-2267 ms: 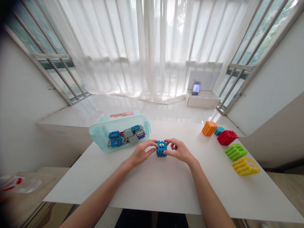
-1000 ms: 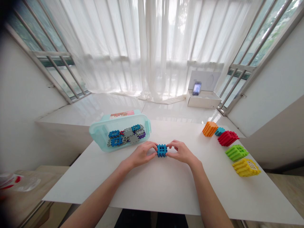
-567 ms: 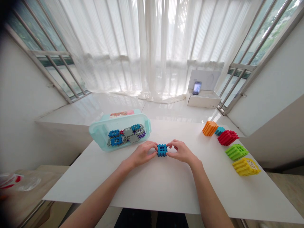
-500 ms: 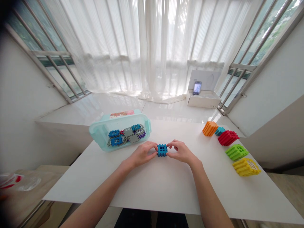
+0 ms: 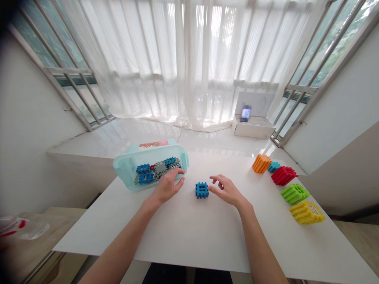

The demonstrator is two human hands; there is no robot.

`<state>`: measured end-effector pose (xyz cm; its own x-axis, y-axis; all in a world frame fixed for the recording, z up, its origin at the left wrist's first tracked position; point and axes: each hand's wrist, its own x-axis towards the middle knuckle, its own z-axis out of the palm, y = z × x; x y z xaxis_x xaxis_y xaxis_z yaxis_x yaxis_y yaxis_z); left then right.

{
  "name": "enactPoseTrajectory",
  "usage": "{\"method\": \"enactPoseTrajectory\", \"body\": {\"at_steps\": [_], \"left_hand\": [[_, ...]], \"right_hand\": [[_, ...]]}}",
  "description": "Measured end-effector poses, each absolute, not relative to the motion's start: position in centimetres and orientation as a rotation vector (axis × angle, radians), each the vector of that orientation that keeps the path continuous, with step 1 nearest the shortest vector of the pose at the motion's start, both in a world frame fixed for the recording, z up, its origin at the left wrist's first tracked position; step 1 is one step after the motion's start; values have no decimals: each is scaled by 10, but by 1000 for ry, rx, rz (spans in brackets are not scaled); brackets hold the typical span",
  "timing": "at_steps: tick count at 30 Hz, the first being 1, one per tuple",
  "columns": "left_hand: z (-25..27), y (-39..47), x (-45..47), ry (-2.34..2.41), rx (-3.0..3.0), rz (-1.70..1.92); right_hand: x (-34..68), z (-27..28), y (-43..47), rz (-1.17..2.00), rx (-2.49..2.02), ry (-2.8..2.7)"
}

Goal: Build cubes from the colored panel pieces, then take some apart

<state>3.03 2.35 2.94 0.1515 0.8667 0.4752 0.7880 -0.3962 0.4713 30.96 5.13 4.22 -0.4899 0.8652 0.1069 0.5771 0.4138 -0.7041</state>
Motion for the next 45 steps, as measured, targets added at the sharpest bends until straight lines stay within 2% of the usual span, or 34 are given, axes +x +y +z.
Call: {"method": "enactPoseTrajectory", "body": {"at_steps": [6,9,13,17,25,32,38,42,45], "left_hand": [[38,35,-10,2403,2094,1009],[33,38,-28,2640,1961,936],[23,40,-43,2788,1875,665],[23,40,-47,2739,1912,535],[31,37,-47,2681,1767,652],[31,35,-43,2716,1868,623],[38,35,-41,2663,1873,955],[42,36,-23,2228,2060,1321],[42,32,5,1710,2239,1377]], "right_hand": [[304,37,52,805,-1220,-2206],[303,35,52,793,-1202,-2194],[302,35,52,779,-1190,-2192],[301,34,52,778,-1179,-2196],[301,33,52,763,-1160,-2226],[301,35,51,748,-1163,-2232],[301,32,53,690,-1152,-2201],[299,29,56,574,-1157,-2104],[298,30,56,571,-1134,-2047]]}}
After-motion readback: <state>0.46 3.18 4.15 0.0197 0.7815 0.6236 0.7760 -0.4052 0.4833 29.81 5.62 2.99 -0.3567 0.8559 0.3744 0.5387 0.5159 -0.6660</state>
